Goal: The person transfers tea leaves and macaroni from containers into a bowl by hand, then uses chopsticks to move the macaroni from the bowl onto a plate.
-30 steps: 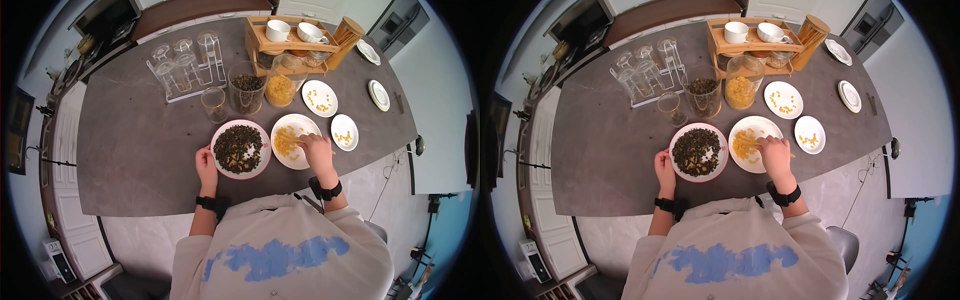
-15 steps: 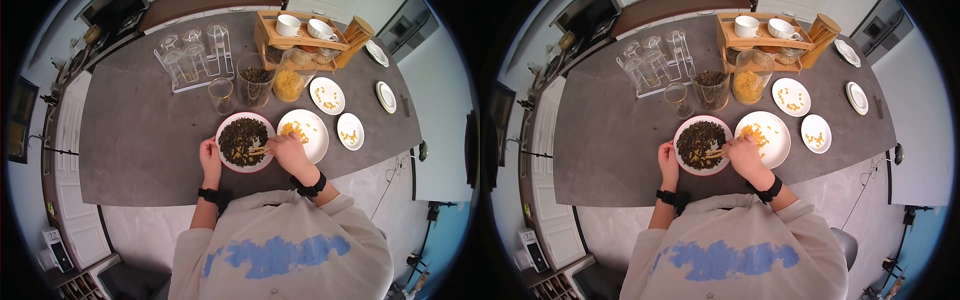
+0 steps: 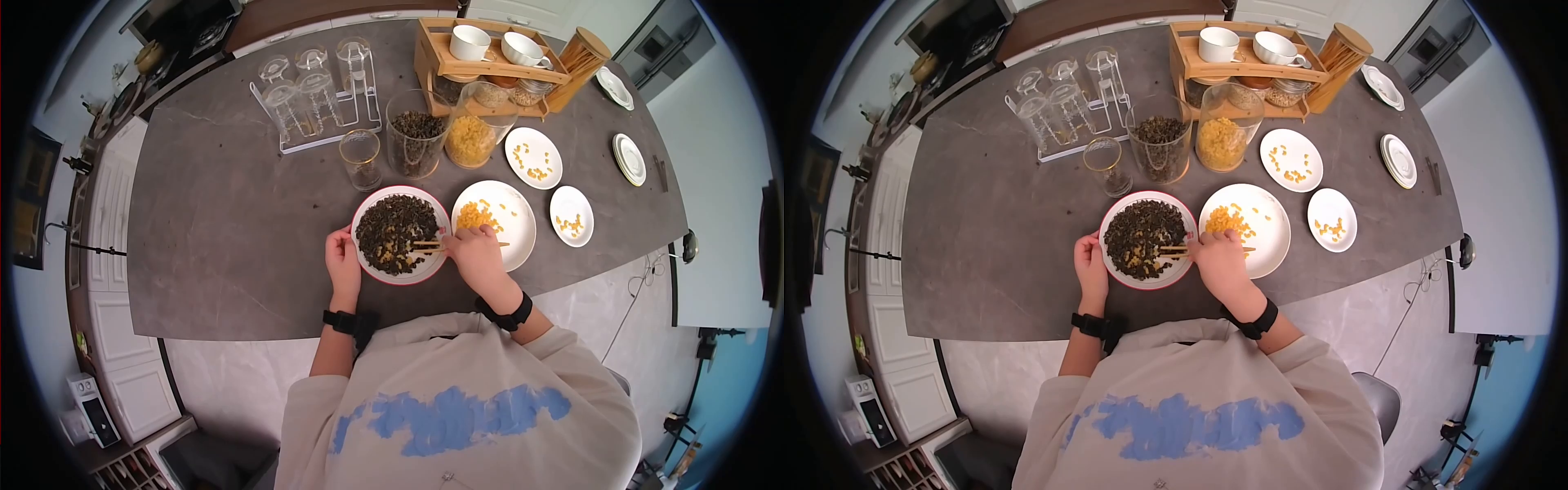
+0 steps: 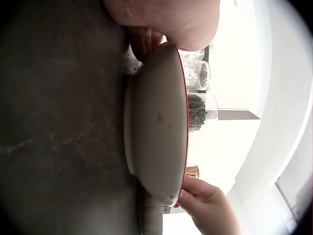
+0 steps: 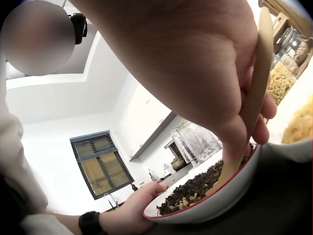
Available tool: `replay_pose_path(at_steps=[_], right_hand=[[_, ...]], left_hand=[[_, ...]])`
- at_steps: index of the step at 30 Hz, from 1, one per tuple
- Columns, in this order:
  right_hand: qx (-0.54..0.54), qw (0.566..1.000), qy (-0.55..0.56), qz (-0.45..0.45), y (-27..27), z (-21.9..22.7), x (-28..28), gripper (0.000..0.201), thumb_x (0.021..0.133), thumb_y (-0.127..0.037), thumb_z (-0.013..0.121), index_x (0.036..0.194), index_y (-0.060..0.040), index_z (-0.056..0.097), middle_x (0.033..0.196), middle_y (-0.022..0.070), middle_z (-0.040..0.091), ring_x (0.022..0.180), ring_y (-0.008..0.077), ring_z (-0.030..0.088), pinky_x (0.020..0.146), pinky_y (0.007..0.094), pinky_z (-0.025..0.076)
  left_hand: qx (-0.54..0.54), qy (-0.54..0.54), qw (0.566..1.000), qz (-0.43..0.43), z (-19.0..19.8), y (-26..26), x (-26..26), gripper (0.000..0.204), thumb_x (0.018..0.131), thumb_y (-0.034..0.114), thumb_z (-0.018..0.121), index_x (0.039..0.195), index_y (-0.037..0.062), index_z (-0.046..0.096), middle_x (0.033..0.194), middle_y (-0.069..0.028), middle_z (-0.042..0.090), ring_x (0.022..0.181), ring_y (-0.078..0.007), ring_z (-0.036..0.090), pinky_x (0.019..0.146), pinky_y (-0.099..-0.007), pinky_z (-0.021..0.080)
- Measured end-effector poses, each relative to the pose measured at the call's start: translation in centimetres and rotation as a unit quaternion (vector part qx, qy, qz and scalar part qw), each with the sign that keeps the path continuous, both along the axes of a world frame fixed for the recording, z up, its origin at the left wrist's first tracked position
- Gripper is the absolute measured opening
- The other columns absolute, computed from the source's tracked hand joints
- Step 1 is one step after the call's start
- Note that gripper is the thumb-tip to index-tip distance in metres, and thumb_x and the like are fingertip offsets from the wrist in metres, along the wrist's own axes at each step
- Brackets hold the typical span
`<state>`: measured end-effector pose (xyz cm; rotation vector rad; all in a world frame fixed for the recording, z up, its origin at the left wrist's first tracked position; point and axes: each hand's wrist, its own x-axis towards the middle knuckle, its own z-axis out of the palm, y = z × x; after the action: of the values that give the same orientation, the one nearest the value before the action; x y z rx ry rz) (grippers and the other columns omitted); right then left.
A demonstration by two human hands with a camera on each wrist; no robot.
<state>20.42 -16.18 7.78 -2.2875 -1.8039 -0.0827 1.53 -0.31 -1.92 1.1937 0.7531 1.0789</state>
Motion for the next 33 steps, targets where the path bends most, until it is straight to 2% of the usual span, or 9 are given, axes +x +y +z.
replay_pose_path(at_steps=[4,7,16,25,33], right_hand=[[0.045,0.999,-0.012,-0.006,0.1,0.7,0.1,0.012,0.075,-0.020,0.066,0.083,-0.0116,0.067,0.073,0.0040,0.058,0.076,0.0192,0.059,0.078,0.0351,0.041],[-0.019,0.999,0.014,0.029,-0.3,0.8,-0.5,0.019,0.075,-0.018,0.069,0.093,-0.0134,0.066,0.076,0.0040,0.059,0.078,0.0219,0.060,0.079,0.0371,0.042],[-0.072,0.997,0.016,0.040,-0.3,0.9,-1.7,0.014,0.075,-0.020,0.069,0.086,-0.0119,0.064,0.073,0.0038,0.059,0.075,0.0213,0.061,0.076,0.0354,0.042],[-0.090,0.994,-0.053,0.040,0.4,0.2,-2.8,0.010,0.076,-0.022,0.066,0.077,-0.0126,0.062,0.071,0.0019,0.059,0.075,0.0190,0.060,0.076,0.0338,0.042],[-0.062,0.996,-0.033,0.049,0.5,0.3,-2.2,0.008,0.076,-0.020,0.065,0.078,-0.0132,0.063,0.071,0.0015,0.059,0.075,0.0181,0.060,0.076,0.0339,0.041]], left_hand=[[-0.001,0.000,1.000,-0.002,-0.1,0.0,-0.1,0.005,0.096,0.002,0.044,0.098,0.0024,0.048,0.112,-0.0116,0.060,0.093,-0.0115,0.055,0.085,-0.0255,0.045],[0.001,-0.001,1.000,-0.002,0.0,0.0,-0.1,0.004,0.096,0.001,0.044,0.098,0.0024,0.048,0.112,-0.0117,0.060,0.093,-0.0116,0.055,0.085,-0.0256,0.045],[-0.001,-0.002,1.000,0.000,0.1,0.0,0.0,0.005,0.095,0.000,0.044,0.098,0.0021,0.048,0.111,-0.0118,0.060,0.094,-0.0115,0.055,0.086,-0.0255,0.045],[-0.007,0.002,1.000,0.002,0.1,0.0,-0.1,0.006,0.094,-0.001,0.044,0.097,0.0020,0.048,0.111,-0.0118,0.060,0.093,-0.0117,0.056,0.086,-0.0254,0.045],[-0.006,-0.002,1.000,0.001,0.0,0.0,0.0,0.004,0.096,0.002,0.044,0.098,0.0023,0.048,0.112,-0.0119,0.060,0.094,-0.0121,0.056,0.086,-0.0259,0.046]])
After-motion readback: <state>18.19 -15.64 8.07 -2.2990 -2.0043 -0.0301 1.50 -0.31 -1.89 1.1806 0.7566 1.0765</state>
